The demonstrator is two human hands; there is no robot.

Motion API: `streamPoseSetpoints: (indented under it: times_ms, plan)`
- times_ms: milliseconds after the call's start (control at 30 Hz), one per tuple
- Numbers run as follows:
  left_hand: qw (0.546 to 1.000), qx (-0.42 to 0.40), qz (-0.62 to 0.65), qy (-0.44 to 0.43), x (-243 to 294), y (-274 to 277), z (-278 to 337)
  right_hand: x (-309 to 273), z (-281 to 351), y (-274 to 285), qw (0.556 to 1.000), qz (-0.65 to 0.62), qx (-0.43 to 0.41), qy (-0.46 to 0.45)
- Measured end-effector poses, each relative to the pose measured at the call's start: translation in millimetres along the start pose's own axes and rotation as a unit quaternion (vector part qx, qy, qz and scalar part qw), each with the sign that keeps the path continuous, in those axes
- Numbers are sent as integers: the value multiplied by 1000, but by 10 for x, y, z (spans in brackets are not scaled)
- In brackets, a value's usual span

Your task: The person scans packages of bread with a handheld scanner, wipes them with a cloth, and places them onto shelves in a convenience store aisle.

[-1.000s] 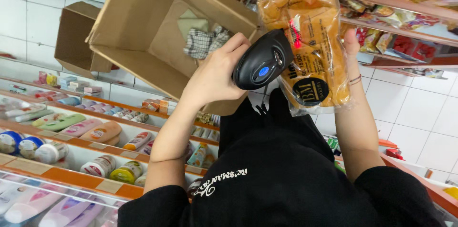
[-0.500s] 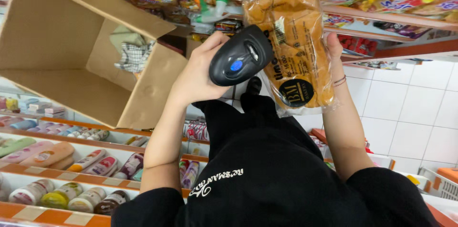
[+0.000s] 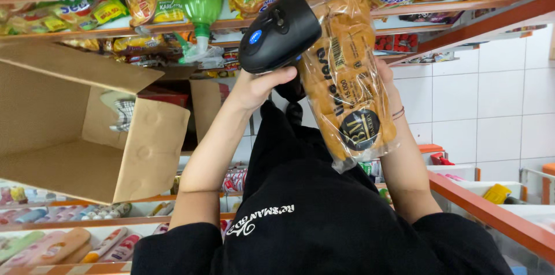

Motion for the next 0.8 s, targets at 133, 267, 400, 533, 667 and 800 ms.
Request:
streamPoseSetpoints:
  times_ms: [133, 267, 400, 533, 667, 800]
  plan:
    - [983, -31, -148, -100, 271, -313, -255, -178, 148, 50, 1000, 1, 17, 11]
    - [944, -53, -270, -183, 618, -673, -420, -368, 273, -153, 957, 272, -16, 94]
    - [947, -80, -263, -168, 839, -838, -599, -477, 356, -301, 961, 233, 55, 139]
    - [932, -117, -289, -185, 1105, -886, -603, -761, 428, -431, 939, 251, 92, 215]
    - [924, -255, -245, -147, 1205, -1116, -593, -1200, 541, -513, 913, 227, 109, 319]
    - [858, -347, -347, -149, 1077, -1485, -546, -1714, 720, -497, 874, 214, 152, 410]
Point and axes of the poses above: each hand's wrist, its own z-axis away from the middle knuckle, its own y-axis out of the back of the hand, x = y × z, the point moved 8 cm from there along -z, towards the middle knuckle, and after that the axes turned 5 degrees about y, right-handed, at the moved point
